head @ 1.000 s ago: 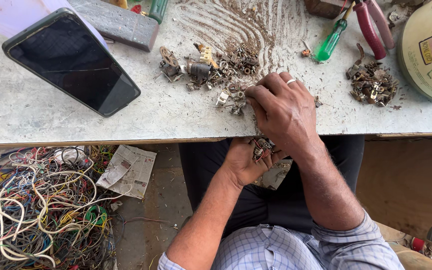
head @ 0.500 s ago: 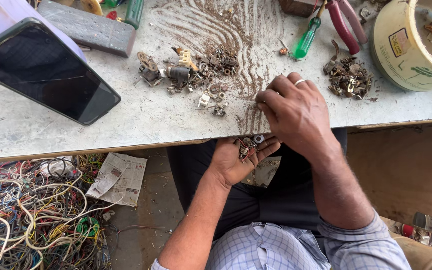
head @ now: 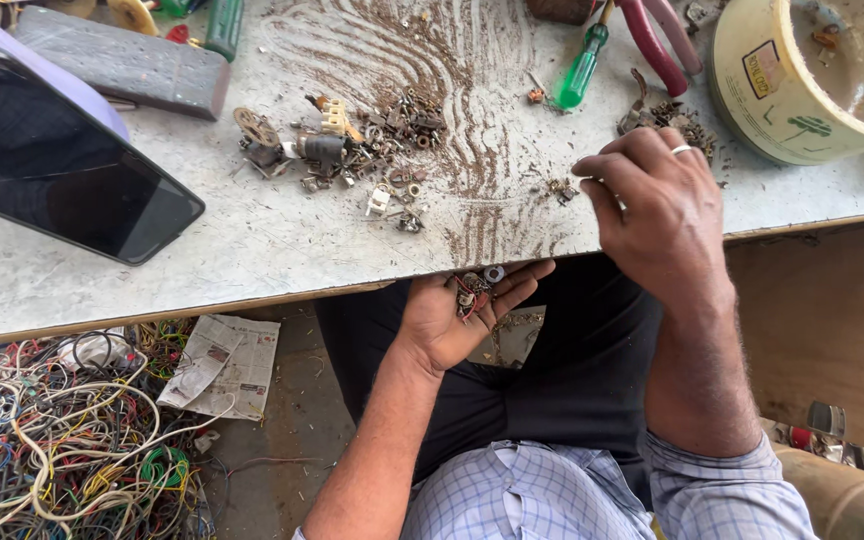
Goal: The person sorts small electronic components and metal scraps on a cluttered workbench. They pick up items from a pile, separate them by hand, and place selected pieces into a container or onto the table.
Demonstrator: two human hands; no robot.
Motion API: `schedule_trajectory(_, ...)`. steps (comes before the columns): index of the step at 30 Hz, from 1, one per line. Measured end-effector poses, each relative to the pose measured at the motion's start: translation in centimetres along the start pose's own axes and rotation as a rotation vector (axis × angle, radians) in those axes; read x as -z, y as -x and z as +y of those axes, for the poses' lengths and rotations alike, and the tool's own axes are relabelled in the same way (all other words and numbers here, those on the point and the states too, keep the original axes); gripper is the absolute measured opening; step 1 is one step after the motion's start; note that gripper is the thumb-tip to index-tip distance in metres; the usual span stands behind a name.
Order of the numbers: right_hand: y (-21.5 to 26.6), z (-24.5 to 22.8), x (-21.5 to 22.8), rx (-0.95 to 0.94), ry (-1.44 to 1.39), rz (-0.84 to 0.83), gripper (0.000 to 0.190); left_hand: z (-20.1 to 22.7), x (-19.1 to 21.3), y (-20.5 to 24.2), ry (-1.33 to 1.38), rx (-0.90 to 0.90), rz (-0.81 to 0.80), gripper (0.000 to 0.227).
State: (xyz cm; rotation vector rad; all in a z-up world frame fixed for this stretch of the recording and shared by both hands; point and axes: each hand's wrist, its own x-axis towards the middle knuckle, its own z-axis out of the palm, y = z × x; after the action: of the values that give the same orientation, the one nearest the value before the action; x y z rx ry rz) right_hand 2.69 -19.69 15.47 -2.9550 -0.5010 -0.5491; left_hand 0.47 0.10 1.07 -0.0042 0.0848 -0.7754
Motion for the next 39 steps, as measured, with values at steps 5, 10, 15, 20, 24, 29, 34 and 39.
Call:
schedule_trajectory(5,-0.1,0.3,-1.3,0.036,-0.053,-0.026,0.009,-0.2,0.1,0.1,-0.027,-0.011,-0.010,0.068)
schedule_trajectory(10,-0.6,-0.6,-2.6,0.116,-0.117,-0.055,0.017,-0.1,0.0,0.1,-0.025,-0.014,-0.003,0.070)
schedule_trajectory(15,-0.7,-0.6,-2.1,0.132,-0.121,-0.046,0.010,-0.2,-0.1,0.2,-0.011,-0.032,0.014,0.074)
schedule_trajectory(20,-1.5,-2.1,-3.1,0.171,-0.166,0.008,0.012,-0.4,1.2,0.5,-0.021,-0.065,-0.016,0.068)
schedule_trajectory(24,-2.4,-5.7,-4.3,0.183,-0.333,-0.019,0.017,-1.2,3.1,1.9,0.055,-0.122,0.009,0.030)
schedule_trajectory(29,-3.1,-8.0,-4.9,0.188,-0.281,-0.050,0.012,-0.2,5.3,3.1,0.070,-0.138,0.136,0.024)
schedule_trajectory(34,-2.8,-7.5,-4.4,0.097,-0.247,-0.042,0.010,0.5,4.9,3.2,0.057,-0.150,0.048,0.037)
schedule_trajectory(39,-0.3,-6.4,-3.0,-0.011,-0.271,-0.053,0.010,0.5,2.5,3.4,0.108,-0.133,-0.059,0.045)
